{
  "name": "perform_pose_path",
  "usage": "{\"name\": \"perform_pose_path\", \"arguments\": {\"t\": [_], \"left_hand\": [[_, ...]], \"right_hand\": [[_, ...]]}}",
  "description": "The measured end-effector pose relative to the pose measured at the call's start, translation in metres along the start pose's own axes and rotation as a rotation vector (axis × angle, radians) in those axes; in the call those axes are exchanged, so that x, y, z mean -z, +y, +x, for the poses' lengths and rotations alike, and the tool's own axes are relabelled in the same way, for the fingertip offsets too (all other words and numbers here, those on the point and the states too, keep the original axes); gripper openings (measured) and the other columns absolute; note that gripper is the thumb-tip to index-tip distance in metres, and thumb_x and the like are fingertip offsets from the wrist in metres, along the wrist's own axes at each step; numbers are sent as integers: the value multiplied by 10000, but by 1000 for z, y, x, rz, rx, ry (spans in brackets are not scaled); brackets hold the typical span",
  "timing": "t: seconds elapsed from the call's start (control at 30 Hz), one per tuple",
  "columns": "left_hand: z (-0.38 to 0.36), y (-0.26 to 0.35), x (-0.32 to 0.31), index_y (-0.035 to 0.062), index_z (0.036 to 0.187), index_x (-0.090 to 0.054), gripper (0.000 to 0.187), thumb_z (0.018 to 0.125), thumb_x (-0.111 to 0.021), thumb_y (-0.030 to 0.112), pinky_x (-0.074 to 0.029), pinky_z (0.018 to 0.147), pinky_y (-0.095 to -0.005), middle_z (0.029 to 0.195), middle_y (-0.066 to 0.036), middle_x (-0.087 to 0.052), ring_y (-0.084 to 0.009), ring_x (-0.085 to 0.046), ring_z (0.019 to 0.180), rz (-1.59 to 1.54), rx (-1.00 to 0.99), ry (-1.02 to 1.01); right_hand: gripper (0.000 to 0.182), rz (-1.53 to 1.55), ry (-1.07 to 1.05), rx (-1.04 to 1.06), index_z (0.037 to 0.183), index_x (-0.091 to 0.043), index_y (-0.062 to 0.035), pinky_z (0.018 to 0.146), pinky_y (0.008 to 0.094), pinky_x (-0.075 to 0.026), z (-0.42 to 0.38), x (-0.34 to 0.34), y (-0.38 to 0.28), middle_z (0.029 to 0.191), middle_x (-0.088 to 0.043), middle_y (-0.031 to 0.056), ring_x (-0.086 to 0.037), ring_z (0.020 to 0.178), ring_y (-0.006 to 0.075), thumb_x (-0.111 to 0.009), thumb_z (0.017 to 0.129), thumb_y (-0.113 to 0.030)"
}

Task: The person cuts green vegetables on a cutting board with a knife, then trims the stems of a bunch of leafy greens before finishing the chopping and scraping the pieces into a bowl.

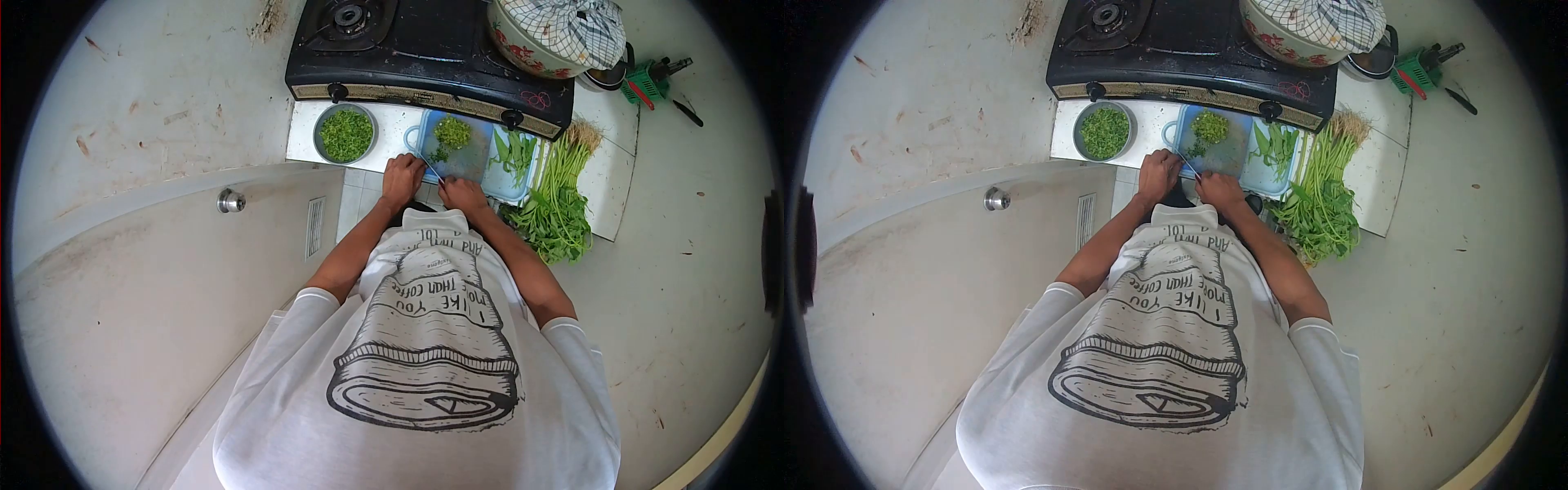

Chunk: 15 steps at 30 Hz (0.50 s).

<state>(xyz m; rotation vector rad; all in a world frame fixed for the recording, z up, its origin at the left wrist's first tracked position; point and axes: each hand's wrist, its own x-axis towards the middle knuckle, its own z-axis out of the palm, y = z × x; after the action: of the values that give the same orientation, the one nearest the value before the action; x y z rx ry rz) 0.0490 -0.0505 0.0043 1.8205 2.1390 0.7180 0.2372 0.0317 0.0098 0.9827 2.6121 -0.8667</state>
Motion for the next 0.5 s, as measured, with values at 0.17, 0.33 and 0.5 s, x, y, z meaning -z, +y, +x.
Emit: {"name": "perform_pose_path", "arguments": {"t": [0.17,0.33,0.5], "left_hand": [[-3,0,0,107,948,-741,99,866,-715,156,-461,800,-416,895,-66,-665,-270,-633,881,-31,-17,50],[-4,2,-2,99,941,-752,110,843,-728,141,-480,805,-424,911,-77,-694,-289,-647,900,-144,131,35],[-2,-2,-6,81,911,-751,102,826,-740,136,-499,794,-443,886,-92,-705,-312,-653,875,-177,159,33]], "right_hand": [[386,-39,13,-9,959,-664,10,784,524,-576,10,0,-9,884,-730,257,-729,854,422,-513,991,-344],[375,-16,52,-8,951,-667,13,775,529,-576,9,-2,-3,856,-725,263,-726,821,429,-525,986,-332],[380,29,84,-3,936,-664,23,746,531,-579,1,2,0,802,-713,270,-719,764,441,-534,982,-330]]}}
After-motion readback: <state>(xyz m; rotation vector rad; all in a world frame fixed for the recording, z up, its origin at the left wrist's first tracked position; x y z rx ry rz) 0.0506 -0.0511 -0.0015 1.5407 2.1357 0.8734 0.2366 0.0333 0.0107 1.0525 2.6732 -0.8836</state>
